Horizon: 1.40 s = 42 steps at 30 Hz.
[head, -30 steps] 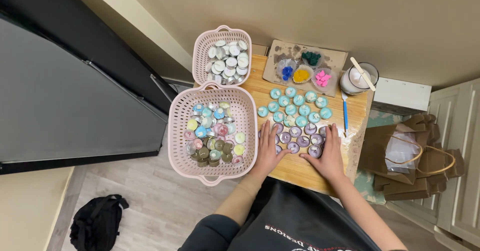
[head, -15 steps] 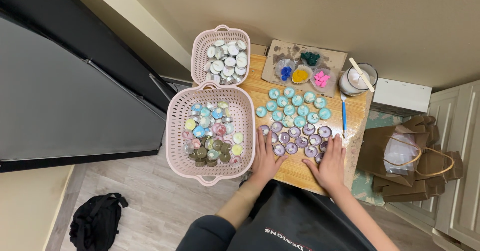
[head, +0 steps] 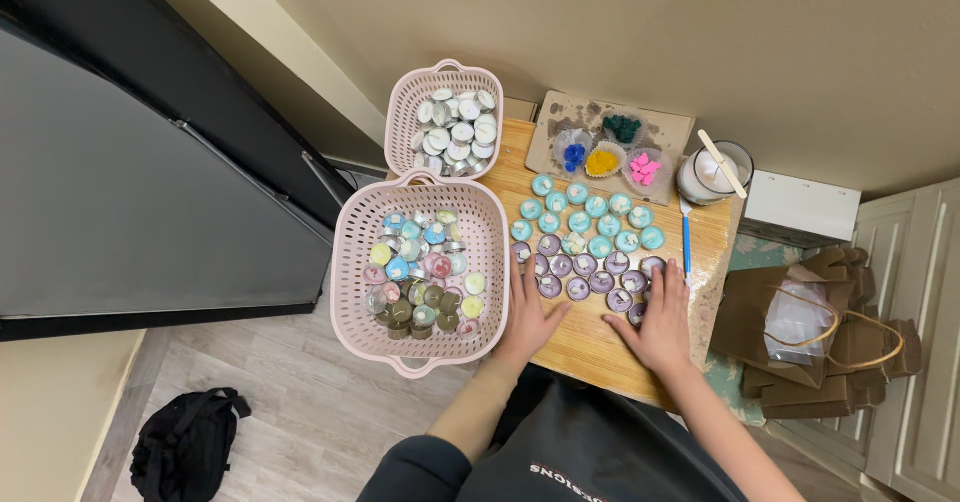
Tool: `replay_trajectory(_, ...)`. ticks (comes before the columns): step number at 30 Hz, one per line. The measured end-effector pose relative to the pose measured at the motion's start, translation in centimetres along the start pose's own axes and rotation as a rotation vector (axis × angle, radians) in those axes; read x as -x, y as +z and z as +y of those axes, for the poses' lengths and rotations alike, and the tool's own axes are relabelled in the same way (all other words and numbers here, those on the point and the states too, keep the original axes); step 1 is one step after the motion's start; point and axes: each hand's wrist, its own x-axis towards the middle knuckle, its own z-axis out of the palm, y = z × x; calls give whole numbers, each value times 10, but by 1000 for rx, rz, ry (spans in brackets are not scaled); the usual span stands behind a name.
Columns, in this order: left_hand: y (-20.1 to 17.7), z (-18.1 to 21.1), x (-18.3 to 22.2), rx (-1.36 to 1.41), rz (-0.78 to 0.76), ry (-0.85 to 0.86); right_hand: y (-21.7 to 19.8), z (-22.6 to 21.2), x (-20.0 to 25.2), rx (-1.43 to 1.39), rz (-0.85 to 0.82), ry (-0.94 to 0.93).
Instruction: Sort small tealight candles and bath bombs into groups on a table.
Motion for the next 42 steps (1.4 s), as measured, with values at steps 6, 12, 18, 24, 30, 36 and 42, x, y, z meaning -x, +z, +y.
replay_trajectory(6,33,-12,4,-54,12,75,7,-1,10,-13,25,12)
replay_trajectory(12,46,-19,-10,-100,57,51,22,2,-1,9,35,14)
replay_trajectory(18,17,0,7,32,27,135,5,-8,7,-74,119,-97)
replay_trajectory(24,-91,28,43,346,-26,340,-18,-77,-6,-311,289,-134)
replay_trajectory(30,-176,-26,39,476,319,94,-23,-204,-85,-469,5,-355)
replay_trajectory(36,-228,-111,35,544,396,-50,70,-268,-150,-84,-242,-355)
replay_trajectory(42,-266,-138,34,503,397,-15,111,-290,-161,204,-297,-252)
